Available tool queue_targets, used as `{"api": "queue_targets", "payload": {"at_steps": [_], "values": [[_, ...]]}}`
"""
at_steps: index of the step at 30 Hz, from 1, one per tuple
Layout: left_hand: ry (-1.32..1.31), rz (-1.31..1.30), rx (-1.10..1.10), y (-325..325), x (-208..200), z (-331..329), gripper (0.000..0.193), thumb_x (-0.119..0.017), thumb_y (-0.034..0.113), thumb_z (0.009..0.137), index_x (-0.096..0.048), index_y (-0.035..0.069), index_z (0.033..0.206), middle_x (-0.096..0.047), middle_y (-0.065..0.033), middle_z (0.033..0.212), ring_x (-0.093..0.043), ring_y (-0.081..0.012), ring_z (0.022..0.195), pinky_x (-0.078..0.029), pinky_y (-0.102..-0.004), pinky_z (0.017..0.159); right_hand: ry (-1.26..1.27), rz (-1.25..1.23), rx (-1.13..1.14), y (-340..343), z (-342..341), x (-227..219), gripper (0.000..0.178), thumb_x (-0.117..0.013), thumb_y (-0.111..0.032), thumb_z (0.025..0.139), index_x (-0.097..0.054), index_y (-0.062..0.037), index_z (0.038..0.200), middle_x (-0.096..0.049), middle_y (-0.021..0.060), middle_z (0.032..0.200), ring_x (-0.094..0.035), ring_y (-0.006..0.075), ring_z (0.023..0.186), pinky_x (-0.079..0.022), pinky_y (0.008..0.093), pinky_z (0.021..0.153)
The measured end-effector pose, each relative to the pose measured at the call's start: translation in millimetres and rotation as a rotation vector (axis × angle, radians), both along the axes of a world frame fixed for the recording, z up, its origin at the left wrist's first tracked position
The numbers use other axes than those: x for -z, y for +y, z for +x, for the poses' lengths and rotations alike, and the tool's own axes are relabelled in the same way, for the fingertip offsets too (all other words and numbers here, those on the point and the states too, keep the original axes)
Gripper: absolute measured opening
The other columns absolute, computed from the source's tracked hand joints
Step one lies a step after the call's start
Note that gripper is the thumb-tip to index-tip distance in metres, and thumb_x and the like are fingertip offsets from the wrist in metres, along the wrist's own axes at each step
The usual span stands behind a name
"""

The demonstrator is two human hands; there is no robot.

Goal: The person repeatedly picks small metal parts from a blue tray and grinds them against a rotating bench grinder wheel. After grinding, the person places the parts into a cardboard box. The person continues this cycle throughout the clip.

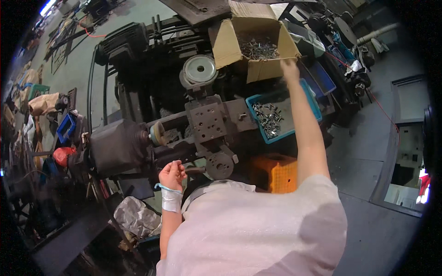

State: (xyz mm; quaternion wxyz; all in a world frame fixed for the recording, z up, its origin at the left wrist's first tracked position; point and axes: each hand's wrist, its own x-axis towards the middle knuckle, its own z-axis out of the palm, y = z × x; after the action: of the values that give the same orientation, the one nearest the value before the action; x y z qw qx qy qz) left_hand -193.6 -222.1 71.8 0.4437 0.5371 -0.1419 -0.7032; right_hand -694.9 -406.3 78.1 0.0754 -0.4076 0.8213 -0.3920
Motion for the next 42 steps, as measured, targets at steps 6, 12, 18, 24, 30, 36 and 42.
{"api": "queue_targets", "payload": {"at_steps": [6, 12, 18, 24, 30, 36, 42], "values": [[-0.119, 0.041, 0.009, 0, 3, -3, 0.02, -0.051, 0.02, 0.086, -0.055, 0.0, 0.086, -0.053, -0.0041, 0.065, -0.047, -0.0112, 0.051, -0.039, -0.0231, 0.043, 0.18, 0.847, -0.219, 128, 17, 103, 0.036, -0.057, -0.016, 0.068, -0.058, -0.0135, 0.104, -0.053, 0.0182, 0.106, -0.052, 0.0337, 0.097, -0.042, 0.0391, 0.084], [-0.15, 0.055, 0.013, 8, 10, -6, 0.019, -0.051, 0.02, 0.086, -0.055, 0.002, 0.085, -0.054, -0.0042, 0.066, -0.048, -0.0115, 0.05, -0.04, -0.0238, 0.043, 0.339, 1.078, -0.387, 163, 48, 127, 0.072, -0.065, -0.018, 0.063, -0.034, -0.0293, 0.127, -0.01, 0.0139, 0.139, -0.014, 0.0414, 0.125, -0.034, 0.0478, 0.094], [-0.184, 0.126, -0.015, 12, 7, -11, 0.017, -0.055, 0.019, 0.083, -0.058, 0.002, 0.085, -0.058, -0.0043, 0.068, -0.051, -0.0094, 0.051, -0.045, -0.0225, 0.046, 0.338, 0.99, -0.342, 159, 68, 109, 0.06, -0.06, -0.016, 0.066, -0.041, -0.0207, 0.122, -0.017, 0.0164, 0.135, -0.02, 0.042, 0.121, -0.033, 0.043, 0.094], [-0.159, 0.104, -0.021, 13, 1, -13, 0.021, -0.054, 0.021, 0.084, -0.058, 0.0, 0.087, -0.057, -0.0044, 0.068, -0.051, -0.0098, 0.051, -0.045, -0.0218, 0.046, 0.515, 0.901, -0.34, 171, 41, 149, 0.064, -0.066, -0.024, 0.064, -0.039, -0.0153, 0.121, -0.028, 0.0255, 0.124, -0.033, 0.042, 0.112, -0.034, 0.041, 0.092], [-0.14, 0.135, -0.038, 21, 20, -11, 0.018, -0.054, 0.019, 0.084, -0.057, 0.001, 0.087, -0.057, -0.0037, 0.066, -0.051, -0.0104, 0.049, -0.045, -0.0232, 0.045, 0.53, 1.108, -0.142, 170, 70, 129, 0.062, -0.057, -0.014, 0.072, -0.03, -0.0169, 0.128, -0.027, 0.0173, 0.128, -0.038, 0.0351, 0.107, -0.045, 0.0345, 0.082], [-0.115, 0.164, -0.026, 15, 29, -10, 0.016, -0.054, 0.019, 0.084, -0.058, 0.004, 0.086, -0.057, -0.0027, 0.066, -0.051, -0.0092, 0.049, -0.046, -0.023, 0.046, 0.565, 0.896, -0.181, 174, 34, 179, 0.047, -0.059, -0.011, 0.067, -0.044, -0.0098, 0.112, -0.041, 0.0179, 0.106, -0.043, 0.0322, 0.099, -0.043, 0.0359, 0.081], [-0.123, 0.181, -0.003, 11, 18, -11, 0.017, -0.053, 0.02, 0.084, -0.056, 0.003, 0.087, -0.056, -0.0035, 0.066, -0.051, -0.0112, 0.051, -0.045, -0.0242, 0.047, 0.425, 0.854, -0.297, 173, 31, 181, 0.049, -0.063, -0.015, 0.062, -0.046, -0.0081, 0.108, -0.048, 0.0169, 0.101, -0.043, 0.0334, 0.101, -0.043, 0.0385, 0.077]]}}
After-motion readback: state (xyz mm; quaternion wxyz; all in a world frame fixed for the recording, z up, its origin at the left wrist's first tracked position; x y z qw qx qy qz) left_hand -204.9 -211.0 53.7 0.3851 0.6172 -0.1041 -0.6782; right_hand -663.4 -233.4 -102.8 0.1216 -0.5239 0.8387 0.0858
